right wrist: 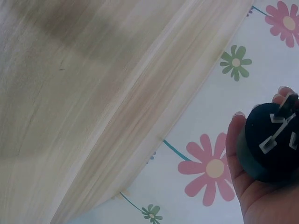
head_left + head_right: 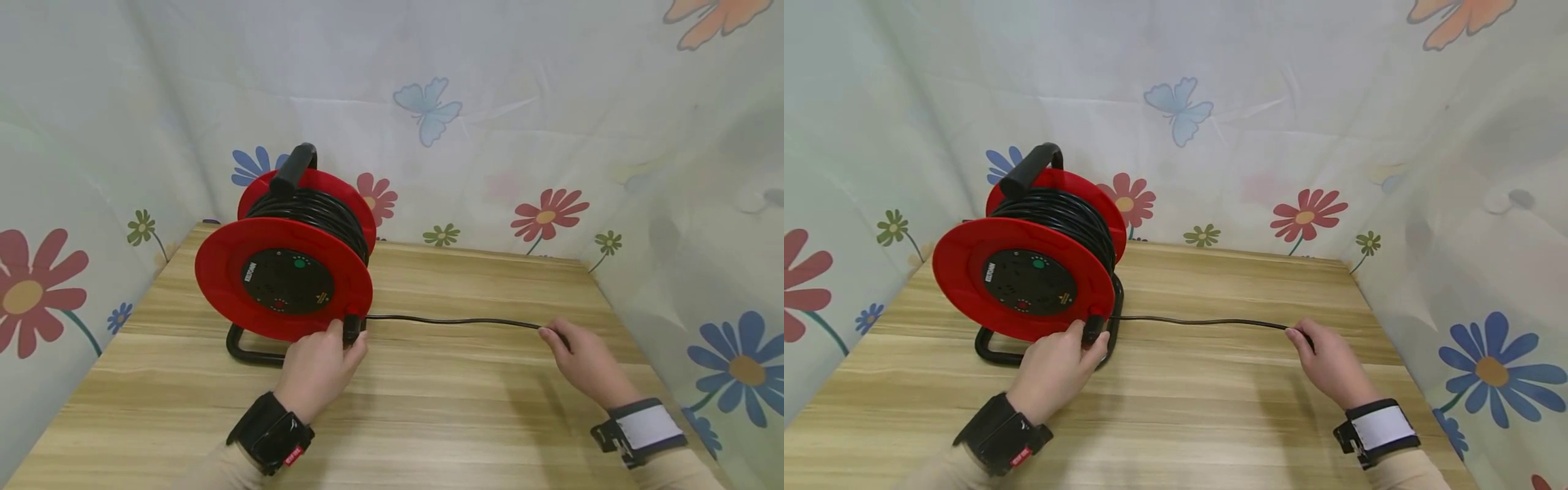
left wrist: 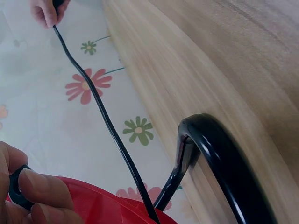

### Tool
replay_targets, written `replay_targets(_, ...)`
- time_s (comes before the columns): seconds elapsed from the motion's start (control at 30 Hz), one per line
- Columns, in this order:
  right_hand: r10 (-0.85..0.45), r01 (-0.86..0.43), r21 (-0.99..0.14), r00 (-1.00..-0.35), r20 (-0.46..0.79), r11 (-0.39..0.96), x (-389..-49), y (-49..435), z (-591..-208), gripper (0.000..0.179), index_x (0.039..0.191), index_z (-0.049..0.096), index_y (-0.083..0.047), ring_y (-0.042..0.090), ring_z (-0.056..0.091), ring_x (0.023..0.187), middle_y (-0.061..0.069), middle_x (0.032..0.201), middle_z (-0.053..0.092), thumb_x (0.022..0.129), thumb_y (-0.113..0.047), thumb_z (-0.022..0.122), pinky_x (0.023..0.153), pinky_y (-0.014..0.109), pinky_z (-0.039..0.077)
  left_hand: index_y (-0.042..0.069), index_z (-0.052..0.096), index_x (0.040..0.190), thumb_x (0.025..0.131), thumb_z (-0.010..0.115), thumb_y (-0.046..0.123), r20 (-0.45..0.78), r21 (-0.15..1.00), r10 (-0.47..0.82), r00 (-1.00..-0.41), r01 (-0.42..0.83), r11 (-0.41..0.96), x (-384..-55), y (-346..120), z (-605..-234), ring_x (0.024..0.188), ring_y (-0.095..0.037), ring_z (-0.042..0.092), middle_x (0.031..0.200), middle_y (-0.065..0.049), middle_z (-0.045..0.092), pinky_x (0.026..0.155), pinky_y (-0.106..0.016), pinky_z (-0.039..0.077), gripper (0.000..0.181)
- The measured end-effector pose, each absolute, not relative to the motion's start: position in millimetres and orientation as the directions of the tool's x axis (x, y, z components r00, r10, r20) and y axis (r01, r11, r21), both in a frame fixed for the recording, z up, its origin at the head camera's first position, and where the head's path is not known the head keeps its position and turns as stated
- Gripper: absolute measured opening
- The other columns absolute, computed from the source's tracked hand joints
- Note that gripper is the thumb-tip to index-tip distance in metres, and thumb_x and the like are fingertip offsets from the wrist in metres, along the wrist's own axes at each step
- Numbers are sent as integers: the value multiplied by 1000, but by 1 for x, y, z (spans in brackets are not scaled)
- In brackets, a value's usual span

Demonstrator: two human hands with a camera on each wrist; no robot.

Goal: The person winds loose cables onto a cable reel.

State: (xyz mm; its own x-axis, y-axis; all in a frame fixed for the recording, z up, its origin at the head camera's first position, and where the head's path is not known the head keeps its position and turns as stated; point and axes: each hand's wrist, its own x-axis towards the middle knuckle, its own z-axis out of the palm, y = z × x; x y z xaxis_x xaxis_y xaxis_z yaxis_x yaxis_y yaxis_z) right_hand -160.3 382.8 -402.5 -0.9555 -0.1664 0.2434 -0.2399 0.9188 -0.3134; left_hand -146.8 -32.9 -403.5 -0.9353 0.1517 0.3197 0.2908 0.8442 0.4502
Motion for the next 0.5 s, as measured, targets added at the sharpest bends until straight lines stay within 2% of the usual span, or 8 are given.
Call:
replay_targets(0.2,-193,-272,-316,-946,261,909,-162,373,-404,21,89,59,-4,15,43,55,4,66,51,99,-19,49,48,31,38,11,52,74,92,52,42,262,477,139,-955,253,842,-145,-39,-410,39,-13,41,46,2,46,38,-26,28,36)
replay_targets(0.5,-225,-297,-312,-943,246,903,-165,354,-406,20,88,60,-5,14,44,56,4,68,51,99,-19,51,49,30,38,9,56,78,90,53,45,231,451,123,-965,218,865,-144,-53,-422,44,-14,45,50,2,48,39,-29,32,37)
